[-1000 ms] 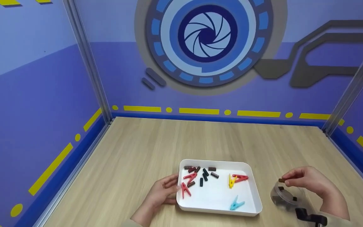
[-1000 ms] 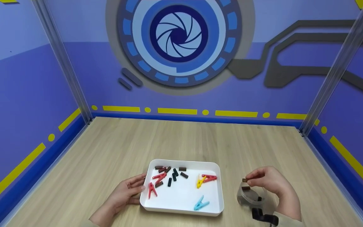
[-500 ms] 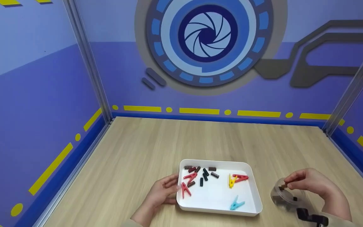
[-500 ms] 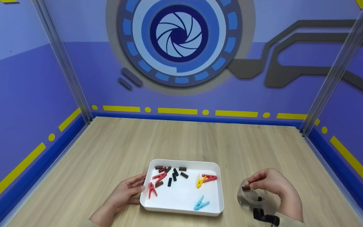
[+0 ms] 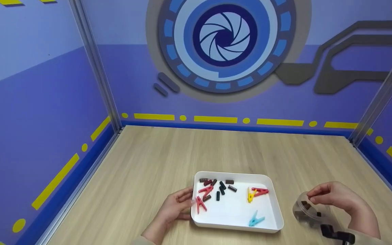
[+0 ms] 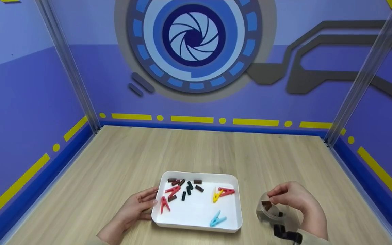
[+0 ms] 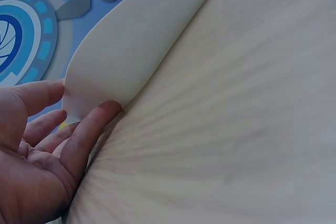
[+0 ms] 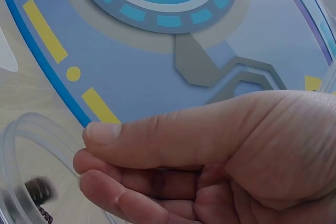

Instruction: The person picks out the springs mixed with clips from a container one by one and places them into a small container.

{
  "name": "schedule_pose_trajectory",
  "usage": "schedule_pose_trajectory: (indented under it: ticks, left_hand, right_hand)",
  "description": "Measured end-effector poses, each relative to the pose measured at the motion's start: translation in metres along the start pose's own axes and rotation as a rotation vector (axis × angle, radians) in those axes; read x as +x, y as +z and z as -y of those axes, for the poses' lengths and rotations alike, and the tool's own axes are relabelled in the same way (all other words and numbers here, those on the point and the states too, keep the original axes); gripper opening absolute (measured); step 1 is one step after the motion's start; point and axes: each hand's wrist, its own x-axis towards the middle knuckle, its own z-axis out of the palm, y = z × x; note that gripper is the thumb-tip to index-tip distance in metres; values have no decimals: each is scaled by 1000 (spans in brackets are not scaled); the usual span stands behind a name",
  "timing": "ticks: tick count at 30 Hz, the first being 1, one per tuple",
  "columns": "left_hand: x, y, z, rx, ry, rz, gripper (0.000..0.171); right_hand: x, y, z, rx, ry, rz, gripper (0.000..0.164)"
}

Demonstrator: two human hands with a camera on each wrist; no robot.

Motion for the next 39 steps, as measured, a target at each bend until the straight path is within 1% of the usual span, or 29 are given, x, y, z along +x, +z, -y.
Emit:
schedule_pose_trajectory:
  ticks: [5, 14, 21, 26, 30, 35, 39]
  left_hand:
    - [0, 0, 0, -12, 3, 7, 61]
    - [1, -1, 1, -21, 15, 23, 61]
    - [1, -1, 1, -16, 16, 17, 61]
    - [1, -2, 1, -21, 19, 24, 62]
    - [1, -1, 1, -18, 8, 18, 62]
    - [1, 0, 0, -3, -4, 4, 62]
    - [1, 0, 0, -9, 5, 11, 62]
  right_hand:
    - [0, 0, -1, 7, -21, 16, 37]
    - [1, 0, 1, -1, 14, 0, 35]
    - [0, 1, 2, 11, 0, 3, 38]
    - [0, 2, 3, 9, 17, -7, 39]
    - [1, 2, 3, -6, 17, -9, 38]
    - [3, 4, 7, -39, 30, -43, 39]
    - [6, 8, 12, -61, 45, -89, 39]
